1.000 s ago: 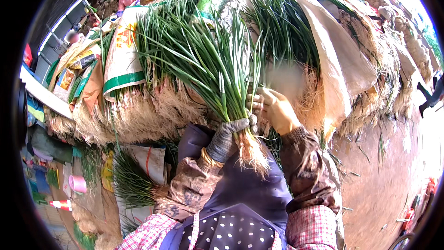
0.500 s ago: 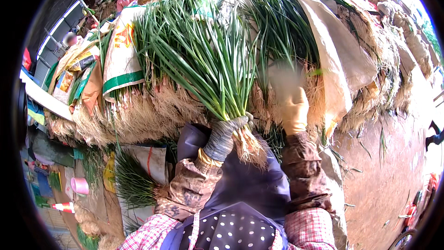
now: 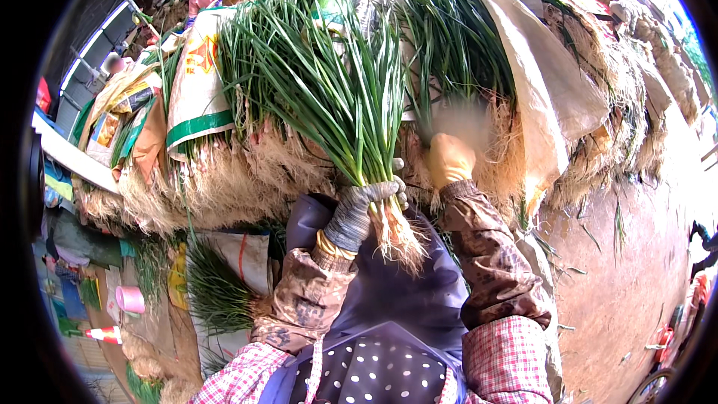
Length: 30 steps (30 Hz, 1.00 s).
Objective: The person processes bundles of chives by hand and with shears, trimming the roots and stems before placing them in separate piles on the ground.
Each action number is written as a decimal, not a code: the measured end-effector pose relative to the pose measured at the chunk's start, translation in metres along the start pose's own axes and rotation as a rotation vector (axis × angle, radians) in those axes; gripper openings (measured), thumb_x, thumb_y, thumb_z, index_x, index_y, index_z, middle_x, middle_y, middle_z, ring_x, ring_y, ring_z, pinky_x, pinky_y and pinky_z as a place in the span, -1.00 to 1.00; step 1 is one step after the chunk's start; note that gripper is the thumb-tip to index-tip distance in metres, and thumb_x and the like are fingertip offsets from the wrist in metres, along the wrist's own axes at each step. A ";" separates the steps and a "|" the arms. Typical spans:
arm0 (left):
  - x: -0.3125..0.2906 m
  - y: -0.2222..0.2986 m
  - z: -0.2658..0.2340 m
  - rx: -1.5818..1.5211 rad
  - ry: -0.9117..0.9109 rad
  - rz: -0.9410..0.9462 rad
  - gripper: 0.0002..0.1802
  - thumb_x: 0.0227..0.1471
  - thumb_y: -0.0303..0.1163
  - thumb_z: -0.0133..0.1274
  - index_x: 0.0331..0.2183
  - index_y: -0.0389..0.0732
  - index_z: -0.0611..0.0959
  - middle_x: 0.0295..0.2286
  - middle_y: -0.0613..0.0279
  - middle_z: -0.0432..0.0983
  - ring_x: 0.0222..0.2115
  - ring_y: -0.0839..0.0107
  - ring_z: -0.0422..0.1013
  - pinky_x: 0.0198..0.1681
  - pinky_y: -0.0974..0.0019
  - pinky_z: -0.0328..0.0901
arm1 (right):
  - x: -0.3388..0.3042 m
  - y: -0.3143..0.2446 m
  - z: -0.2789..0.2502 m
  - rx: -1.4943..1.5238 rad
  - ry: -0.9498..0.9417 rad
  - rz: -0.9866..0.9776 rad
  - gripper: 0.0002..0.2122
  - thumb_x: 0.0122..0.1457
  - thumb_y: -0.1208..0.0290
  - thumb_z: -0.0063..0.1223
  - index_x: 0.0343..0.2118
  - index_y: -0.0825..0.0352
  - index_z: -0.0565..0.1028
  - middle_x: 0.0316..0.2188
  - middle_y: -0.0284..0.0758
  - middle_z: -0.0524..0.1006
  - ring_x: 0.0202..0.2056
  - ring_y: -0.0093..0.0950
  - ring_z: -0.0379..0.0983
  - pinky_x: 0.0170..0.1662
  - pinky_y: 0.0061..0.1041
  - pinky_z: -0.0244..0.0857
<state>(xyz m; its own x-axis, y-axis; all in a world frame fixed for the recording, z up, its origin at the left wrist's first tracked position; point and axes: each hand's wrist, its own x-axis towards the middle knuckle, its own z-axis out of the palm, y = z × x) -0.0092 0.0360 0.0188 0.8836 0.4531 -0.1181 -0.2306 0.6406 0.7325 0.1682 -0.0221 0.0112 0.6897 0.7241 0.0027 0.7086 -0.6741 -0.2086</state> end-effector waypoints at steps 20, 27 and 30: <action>0.003 -0.030 -0.017 0.269 0.151 0.060 -0.80 -0.07 -0.51 0.07 -0.30 -0.32 0.54 -0.41 0.26 0.50 -0.39 0.49 0.42 -0.28 0.45 0.34 | -0.073 -0.024 -0.008 1.651 -0.031 0.338 -0.85 0.06 0.42 0.03 -0.47 0.42 0.47 -0.55 -0.36 0.51 -0.58 -0.63 0.42 -0.51 -0.67 0.34; 0.002 -0.023 -0.010 0.013 -0.044 -0.083 -0.74 -0.10 -0.49 0.10 -0.29 -0.35 0.53 -0.46 0.17 0.50 -0.44 0.41 0.44 -0.31 0.41 0.35 | -0.053 -0.007 0.013 1.867 -0.026 0.648 -0.84 0.18 0.39 -0.19 -0.37 0.38 0.39 -0.51 -0.30 0.48 -0.60 -0.56 0.41 -0.56 -0.59 0.40; -0.002 -0.023 -0.006 0.009 -0.017 0.023 -0.73 -0.11 -0.46 0.10 -0.29 -0.34 0.53 -0.45 0.17 0.50 -0.45 0.41 0.43 -0.32 0.39 0.35 | -0.049 -0.022 0.010 2.103 -0.282 0.421 -0.79 0.21 0.33 -0.18 -0.30 0.39 0.41 -0.43 -0.27 0.51 -0.56 -0.56 0.42 -0.50 -0.57 0.41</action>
<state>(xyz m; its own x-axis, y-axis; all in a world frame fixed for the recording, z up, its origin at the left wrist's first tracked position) -0.0083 0.0240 -0.0013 0.8849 0.4570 -0.0902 -0.2472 0.6249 0.7405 0.1174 -0.0416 0.0062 0.5451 0.7451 -0.3843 -0.7387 0.2101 -0.6404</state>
